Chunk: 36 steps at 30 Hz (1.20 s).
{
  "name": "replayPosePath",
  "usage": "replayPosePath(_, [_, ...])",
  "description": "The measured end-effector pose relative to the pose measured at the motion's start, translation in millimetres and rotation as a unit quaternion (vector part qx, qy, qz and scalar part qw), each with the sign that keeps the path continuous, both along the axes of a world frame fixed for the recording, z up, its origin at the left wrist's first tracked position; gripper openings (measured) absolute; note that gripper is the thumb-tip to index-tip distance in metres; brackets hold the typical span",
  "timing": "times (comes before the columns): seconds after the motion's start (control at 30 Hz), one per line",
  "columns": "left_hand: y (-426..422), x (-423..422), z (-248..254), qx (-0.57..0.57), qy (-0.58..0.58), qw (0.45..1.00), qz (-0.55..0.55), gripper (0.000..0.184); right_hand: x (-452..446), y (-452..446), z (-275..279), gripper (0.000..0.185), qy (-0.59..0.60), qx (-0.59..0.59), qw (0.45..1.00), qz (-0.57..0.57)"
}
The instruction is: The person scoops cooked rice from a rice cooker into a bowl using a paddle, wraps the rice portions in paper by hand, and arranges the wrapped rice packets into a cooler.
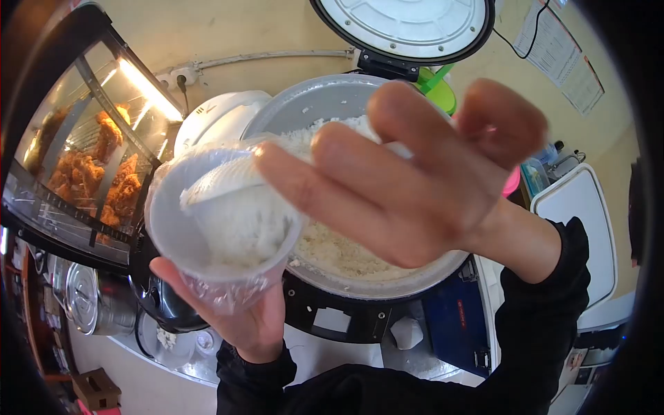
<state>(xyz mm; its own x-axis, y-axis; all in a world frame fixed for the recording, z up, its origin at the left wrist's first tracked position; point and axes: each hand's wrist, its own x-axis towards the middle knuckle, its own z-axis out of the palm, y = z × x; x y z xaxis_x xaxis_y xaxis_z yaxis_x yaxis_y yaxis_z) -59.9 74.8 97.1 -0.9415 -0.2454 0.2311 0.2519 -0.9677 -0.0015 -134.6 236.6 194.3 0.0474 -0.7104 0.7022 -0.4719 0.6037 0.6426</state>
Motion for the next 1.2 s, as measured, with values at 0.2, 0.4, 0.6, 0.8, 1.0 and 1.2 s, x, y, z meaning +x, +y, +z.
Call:
replayPosePath(0.2, [-25, 13, -3, -0.044, -0.017, 0.995, 0.091, 0.073, -36, 35, -16, 0.009, -0.27, 0.098, 0.941, -0.176])
replayPosePath(0.4, [-50, 27, -25, -0.058, 0.057, 0.986, 0.143, 0.081, -64, 28, -95, 0.009, -0.427, 0.226, 0.853, -0.198])
replayPosePath(0.6, [-70, 26, -47, -0.121, 0.084, 0.978, 0.146, 0.09, -70, 13, -103, 0.009, -0.593, 0.177, 0.767, -0.17])
replayPosePath(0.8, [-82, 24, -57, -0.252, -0.05, 0.937, 0.238, 0.096, -63, 17, -109, 0.007, -0.641, 0.125, 0.739, -0.163])
replayPosePath(1.0, [-77, 25, -60, -0.221, -0.062, 0.935, 0.269, 0.098, -58, 21, -111, 0.008, -0.656, 0.113, 0.735, -0.13])
replayPosePath(1.2, [-72, 23, -55, -0.26, -0.067, 0.923, 0.274, 0.097, -61, 19, -110, 0.01, -0.678, 0.109, 0.715, -0.13])
